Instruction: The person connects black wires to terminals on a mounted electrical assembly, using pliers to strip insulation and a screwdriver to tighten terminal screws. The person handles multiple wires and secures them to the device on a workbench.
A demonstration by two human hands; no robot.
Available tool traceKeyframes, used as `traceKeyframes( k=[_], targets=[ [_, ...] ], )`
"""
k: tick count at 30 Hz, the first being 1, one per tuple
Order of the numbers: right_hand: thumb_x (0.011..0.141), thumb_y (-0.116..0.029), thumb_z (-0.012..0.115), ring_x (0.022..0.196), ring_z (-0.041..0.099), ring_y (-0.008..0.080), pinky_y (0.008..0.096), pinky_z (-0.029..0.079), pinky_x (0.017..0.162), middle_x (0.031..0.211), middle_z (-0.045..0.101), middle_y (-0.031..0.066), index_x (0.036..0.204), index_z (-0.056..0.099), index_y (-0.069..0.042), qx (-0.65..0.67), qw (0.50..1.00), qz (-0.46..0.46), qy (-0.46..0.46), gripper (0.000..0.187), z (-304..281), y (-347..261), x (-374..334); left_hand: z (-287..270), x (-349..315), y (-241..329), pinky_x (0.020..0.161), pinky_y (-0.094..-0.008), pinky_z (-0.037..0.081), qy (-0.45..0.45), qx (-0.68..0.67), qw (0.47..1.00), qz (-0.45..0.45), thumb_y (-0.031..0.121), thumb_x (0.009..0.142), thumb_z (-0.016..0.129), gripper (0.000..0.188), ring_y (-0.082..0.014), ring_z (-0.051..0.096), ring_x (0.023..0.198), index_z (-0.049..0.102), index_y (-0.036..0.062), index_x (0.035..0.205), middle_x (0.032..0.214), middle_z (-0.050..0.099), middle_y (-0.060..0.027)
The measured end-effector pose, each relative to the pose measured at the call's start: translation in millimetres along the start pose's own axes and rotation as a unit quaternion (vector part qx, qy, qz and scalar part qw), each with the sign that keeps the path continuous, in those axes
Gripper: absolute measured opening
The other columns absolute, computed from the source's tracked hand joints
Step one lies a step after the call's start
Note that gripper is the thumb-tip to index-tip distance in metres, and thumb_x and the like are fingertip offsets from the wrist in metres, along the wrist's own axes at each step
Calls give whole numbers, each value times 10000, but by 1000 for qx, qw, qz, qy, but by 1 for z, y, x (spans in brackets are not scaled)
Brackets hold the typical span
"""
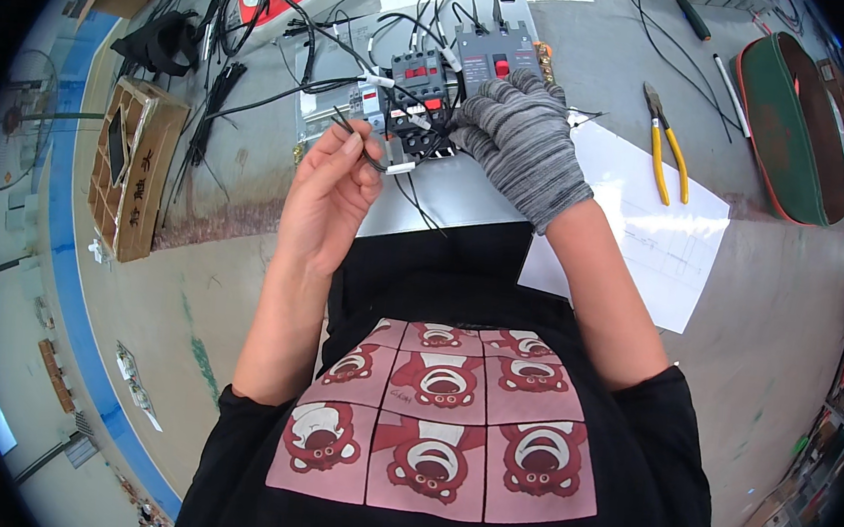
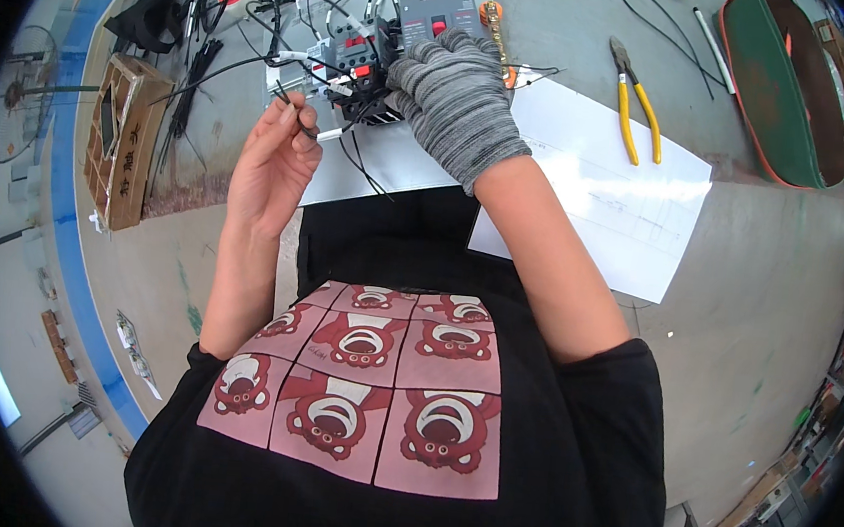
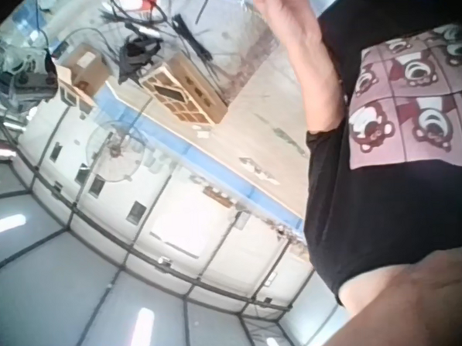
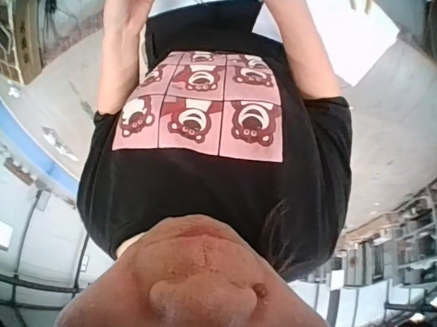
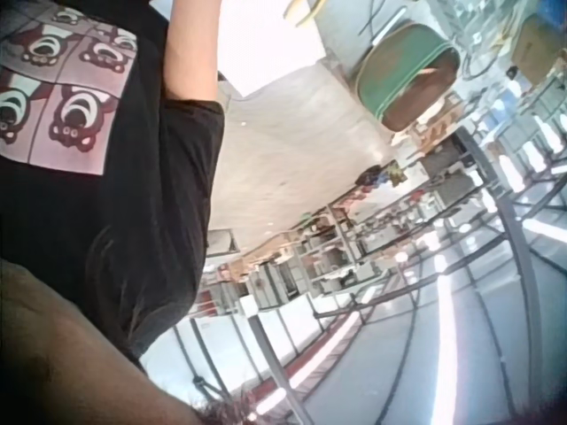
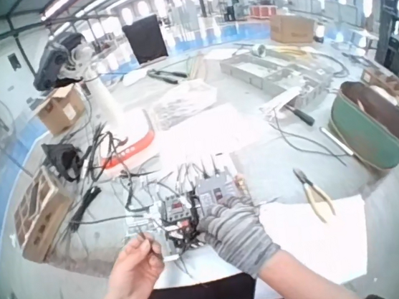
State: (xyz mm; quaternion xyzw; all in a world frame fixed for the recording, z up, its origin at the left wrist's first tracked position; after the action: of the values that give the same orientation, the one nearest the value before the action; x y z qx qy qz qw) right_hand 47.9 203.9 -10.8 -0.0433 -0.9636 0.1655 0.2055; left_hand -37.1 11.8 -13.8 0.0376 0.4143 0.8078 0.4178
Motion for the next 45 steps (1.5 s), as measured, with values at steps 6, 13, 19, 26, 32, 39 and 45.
traceKeyframes(
  k=[6, 13, 19, 26, 32, 39, 45],
  targets=[
    [730, -127, 743, 950, 593, 273, 399, 423, 923, 932, 647, 64, 912, 696, -123, 46, 994, 0, 101, 188, -22, 11, -10, -3, -4, 0, 669, -197, 463, 12, 14, 1000, -7, 107, 960, 536, 152, -76, 518, 715, 551, 29, 1091, 932, 589, -58],
    [734, -96, 743, 780, 611, 243, 346, 466, 753, 832, 652, 43, 881, 688, -111, 122, 965, 70, 221, 158, -52, 20, -59, -5, -9, 1, 668, -202, 448, 9, 52, 999, -8, 120, 960, 538, 143, -79, 505, 706, 552, 44, 1081, 974, 594, -65],
    [769, -108, 713, 777, 594, 276, 373, 467, 733, 822, 640, 82, 896, 669, -68, 144, 970, 145, 131, 140, -30, 8, -97, -3, -21, -3, 672, -207, 445, 101, 40, 994, 15, 116, 959, 523, 142, -85, 527, 725, 541, 46, 1081, 969, 597, -65],
    [805, -283, 656, 936, 581, 299, 449, 439, 829, 967, 634, 90, 931, 681, -95, 13, 983, 181, -24, 228, 9, 7, -106, 7, -44, -42, 751, -245, 462, 77, 305, 949, 22, 90, 951, 510, 210, -104, 571, 836, 547, 21, 1146, 1023, 605, -70],
    [783, -221, 668, 895, 586, 292, 423, 444, 802, 913, 639, 92, 867, 681, -91, -15, 979, 199, -37, 155, 7, 4, -98, 33, -24, -62, 867, -278, 460, -21, 428, 903, 32, 87, 951, 510, 373, -145, 586, 1002, 485, 6, 1314, 1229, 573, -117],
    [770, -178, 685, 778, 611, 312, 423, 458, 751, 819, 652, 100, 846, 672, -83, 45, 982, 184, 14, 122, 2, 0, -98, 43, -15, -73, 954, -334, 445, -14, 339, 939, -49, 72, 935, 498, 474, -212, 559, 1146, 386, -42, 1381, 1375, 476, -173],
    [811, -204, 645, 760, 616, 293, 419, 450, 737, 808, 656, 91, 849, 661, -105, 38, 980, 196, 4, 107, 5, 6, -104, 46, -3, -79, 967, -332, 436, 15, 272, 960, -66, 79, 935, 503, 529, -212, 525, 1194, 330, -32, 1422, 1420, 419, -178]
  ],
)
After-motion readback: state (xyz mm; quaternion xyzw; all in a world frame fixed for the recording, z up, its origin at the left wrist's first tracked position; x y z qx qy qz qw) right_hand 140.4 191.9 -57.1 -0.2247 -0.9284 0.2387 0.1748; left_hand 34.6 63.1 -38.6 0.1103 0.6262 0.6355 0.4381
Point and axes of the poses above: each hand's wrist, its own x-axis towards the middle knuckle, its own z-axis out of the palm, y = z × x, the point moved 3 cm from there along x, towards the middle knuckle
